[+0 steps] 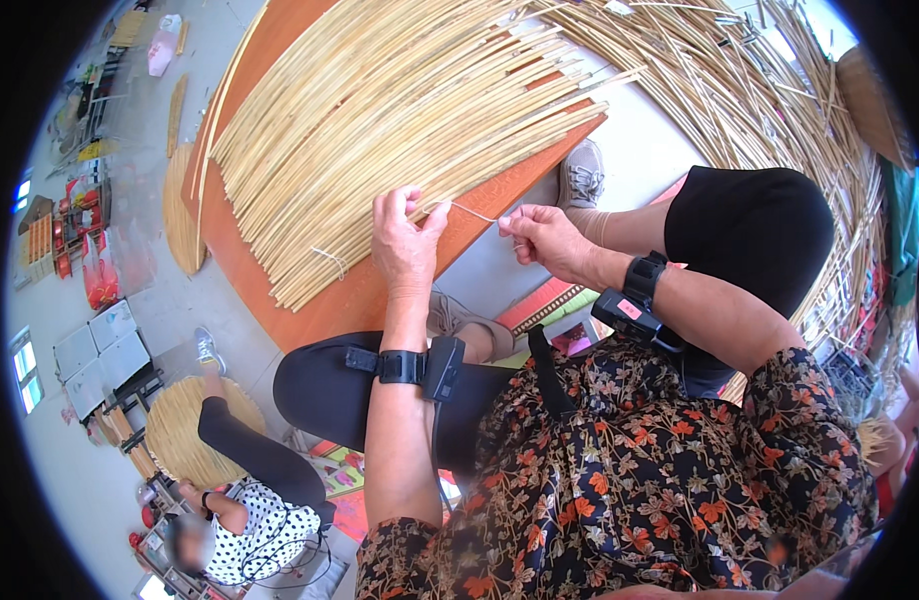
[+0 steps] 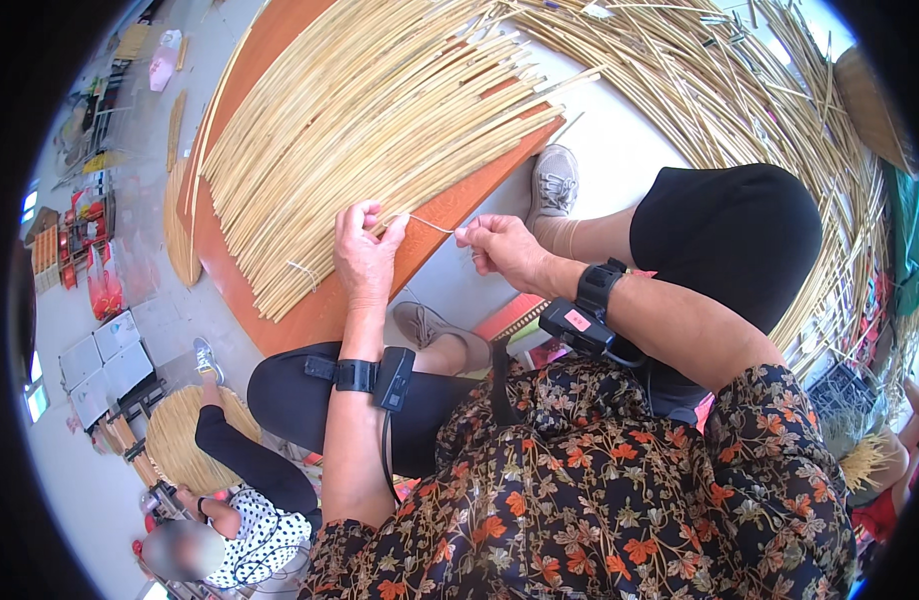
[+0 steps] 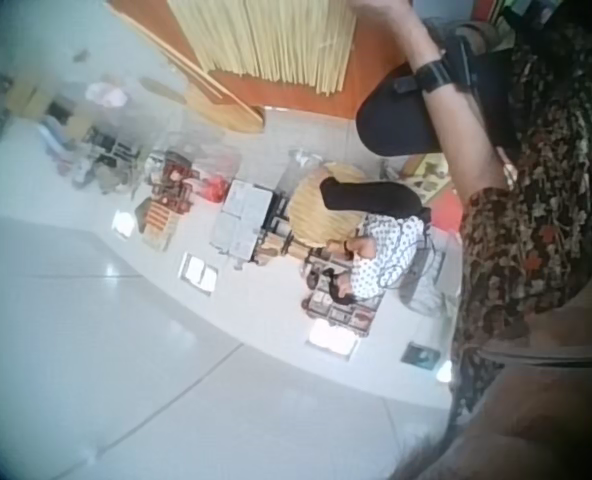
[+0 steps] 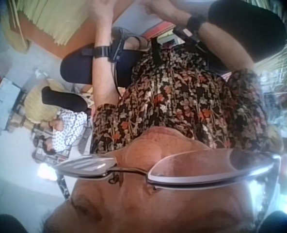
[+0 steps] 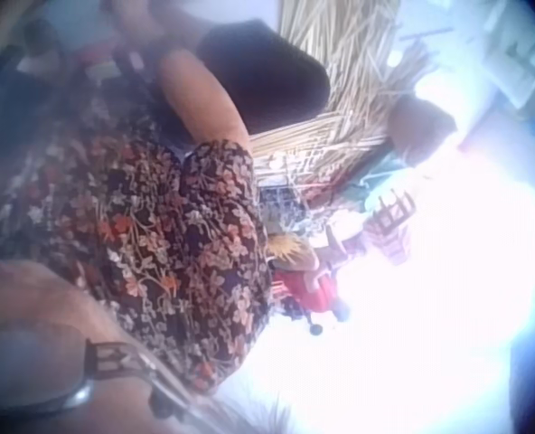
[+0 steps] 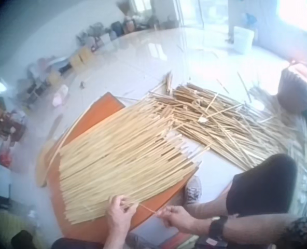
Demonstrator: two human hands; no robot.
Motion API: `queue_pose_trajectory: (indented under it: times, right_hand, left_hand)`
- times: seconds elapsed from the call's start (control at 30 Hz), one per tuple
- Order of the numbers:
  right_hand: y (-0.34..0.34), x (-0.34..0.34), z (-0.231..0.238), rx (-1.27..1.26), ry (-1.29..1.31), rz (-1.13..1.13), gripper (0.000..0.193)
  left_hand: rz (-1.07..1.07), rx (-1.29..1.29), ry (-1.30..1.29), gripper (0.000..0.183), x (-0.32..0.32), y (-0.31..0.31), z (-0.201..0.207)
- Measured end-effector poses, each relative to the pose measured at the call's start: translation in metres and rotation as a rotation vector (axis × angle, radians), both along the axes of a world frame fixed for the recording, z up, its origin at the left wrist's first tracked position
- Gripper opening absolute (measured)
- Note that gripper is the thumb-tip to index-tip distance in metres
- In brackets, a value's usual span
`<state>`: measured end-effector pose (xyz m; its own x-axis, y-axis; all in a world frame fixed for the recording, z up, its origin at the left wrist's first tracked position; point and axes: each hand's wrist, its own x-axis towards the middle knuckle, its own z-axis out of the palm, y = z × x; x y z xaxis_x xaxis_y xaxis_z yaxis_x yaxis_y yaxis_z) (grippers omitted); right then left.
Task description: The person sits on the floor and weaves thin bamboo strips together using a white string. They tie knots to secure the strips and adjust the alignment of the bundle.
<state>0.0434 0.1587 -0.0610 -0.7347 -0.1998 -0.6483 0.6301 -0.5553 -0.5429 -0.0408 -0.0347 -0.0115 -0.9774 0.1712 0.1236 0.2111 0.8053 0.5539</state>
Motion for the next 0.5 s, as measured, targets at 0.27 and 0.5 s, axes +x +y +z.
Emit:
queue_pose_trajectory:
  times: [0.27, 0.5]
  right_hand:
    - [0.025, -0.007, 0.001, -0.168, -0.069, -0.252, 0.018]
    - [0.039, -0.013, 0.004, -0.157, -0.105, -0.43, 0.019]
  left_hand:
    - [0.025, -0.049, -0.041, 0.038, -0.001, -0.001, 0.001]
    - [0.021, -0.063, -0.006, 0.038, -0.002, -0.002, -0.003]
